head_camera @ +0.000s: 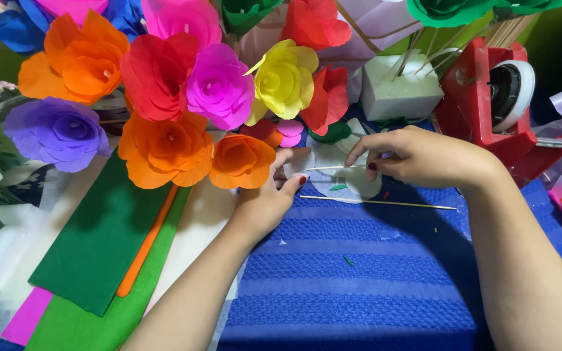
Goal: Assembling paper flowers by attaching individual petals to a wooden stick.
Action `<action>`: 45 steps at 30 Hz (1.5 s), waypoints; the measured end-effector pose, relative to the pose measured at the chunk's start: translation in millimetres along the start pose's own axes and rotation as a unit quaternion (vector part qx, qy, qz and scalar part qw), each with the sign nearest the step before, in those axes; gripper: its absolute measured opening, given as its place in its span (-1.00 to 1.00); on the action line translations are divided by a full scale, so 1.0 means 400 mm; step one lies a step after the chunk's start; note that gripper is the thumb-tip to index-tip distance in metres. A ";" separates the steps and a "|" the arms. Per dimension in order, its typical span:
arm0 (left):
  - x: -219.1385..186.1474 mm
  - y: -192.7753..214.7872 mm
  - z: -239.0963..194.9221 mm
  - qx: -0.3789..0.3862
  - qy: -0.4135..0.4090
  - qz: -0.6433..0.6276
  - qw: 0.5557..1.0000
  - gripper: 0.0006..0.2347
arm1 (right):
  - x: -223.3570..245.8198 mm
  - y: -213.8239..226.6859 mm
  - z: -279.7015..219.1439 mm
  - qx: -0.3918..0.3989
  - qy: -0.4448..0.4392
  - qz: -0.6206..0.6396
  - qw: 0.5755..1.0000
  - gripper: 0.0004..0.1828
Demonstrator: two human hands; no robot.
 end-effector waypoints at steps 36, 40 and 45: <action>-0.112 -0.090 -0.081 0.184 -0.254 0.094 0.945 -0.83 | -0.065 -0.162 -0.146 -0.349 0.363 -0.287 0.815 -0.69; -0.112 -0.082 -0.074 0.188 -0.164 0.074 0.966 -0.78 | -0.049 -0.184 -0.135 -0.341 0.402 -0.315 0.789 -0.66; -0.094 -0.077 -0.063 0.167 -0.122 0.046 0.977 -0.77 | -0.055 -0.200 -0.122 -0.322 0.398 -0.290 0.809 -0.64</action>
Point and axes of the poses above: each hand's wrist, its own z-axis towards the middle knuckle, its own y-axis out of the back of the hand, x = y × z, the point moved 6 cm from there along z, towards the middle knuckle, and after that the axes turned 4 degrees about -z, right-handed, at the moved point
